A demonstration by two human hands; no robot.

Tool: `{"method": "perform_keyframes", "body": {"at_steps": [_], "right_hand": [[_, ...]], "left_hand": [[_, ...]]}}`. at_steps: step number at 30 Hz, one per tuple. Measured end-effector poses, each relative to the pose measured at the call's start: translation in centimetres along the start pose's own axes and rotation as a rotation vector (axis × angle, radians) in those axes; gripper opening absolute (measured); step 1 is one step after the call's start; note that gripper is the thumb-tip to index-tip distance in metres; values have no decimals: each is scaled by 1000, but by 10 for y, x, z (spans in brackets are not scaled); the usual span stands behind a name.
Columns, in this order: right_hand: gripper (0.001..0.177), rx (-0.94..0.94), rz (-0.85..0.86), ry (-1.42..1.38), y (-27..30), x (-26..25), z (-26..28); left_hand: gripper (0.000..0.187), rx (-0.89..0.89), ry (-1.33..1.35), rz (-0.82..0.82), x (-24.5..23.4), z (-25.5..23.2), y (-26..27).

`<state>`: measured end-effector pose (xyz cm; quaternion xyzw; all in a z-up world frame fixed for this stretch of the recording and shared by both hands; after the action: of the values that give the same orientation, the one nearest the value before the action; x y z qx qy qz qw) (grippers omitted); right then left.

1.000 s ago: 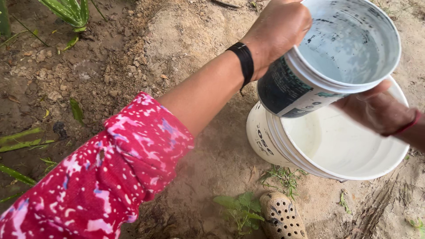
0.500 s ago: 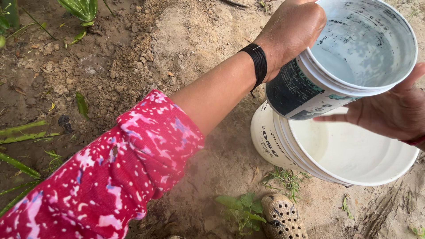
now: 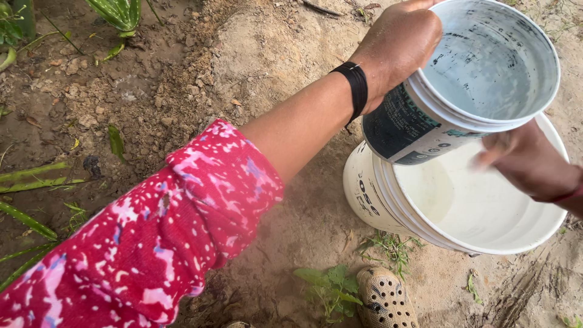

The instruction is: The person waters aloe vera plants and soil using a small container and their hands to manage the water flow and soil saturation.

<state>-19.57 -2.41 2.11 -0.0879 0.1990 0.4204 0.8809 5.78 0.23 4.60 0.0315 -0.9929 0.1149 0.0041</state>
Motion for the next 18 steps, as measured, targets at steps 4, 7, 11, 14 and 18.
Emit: {"method": "perform_keyframes", "body": {"at_steps": [4, 7, 11, 14, 18], "right_hand": [[125, -380, -25, 211, 6, 10, 12], [127, -141, -61, 316, 1, 5, 0], [136, -384, -64, 539, -10, 16, 18], [129, -360, -152, 388, -18, 31, 40], [119, -473, -140, 203, -26, 48, 66]], "left_hand": [[37, -42, -105, -11, 8, -4, -3], [39, -53, -54, -7, 9, -9, -4], [50, -46, 35, -4, 5, -4, -1], [46, -18, 88, 10, -6, 2, -1], [25, 39, 40, 11, -25, 2, 3]]}}
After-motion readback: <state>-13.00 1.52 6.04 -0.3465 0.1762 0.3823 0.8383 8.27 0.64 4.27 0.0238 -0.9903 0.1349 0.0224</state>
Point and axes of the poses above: each hand's wrist, its own y-axis away from the middle knuckle, its own x-axis out of the palm, z = x × y, the point moved 3 cm from there along -y, towards the middle knuckle, and after that the axes turned 6 degrees about -y, right-handed, at the moved point
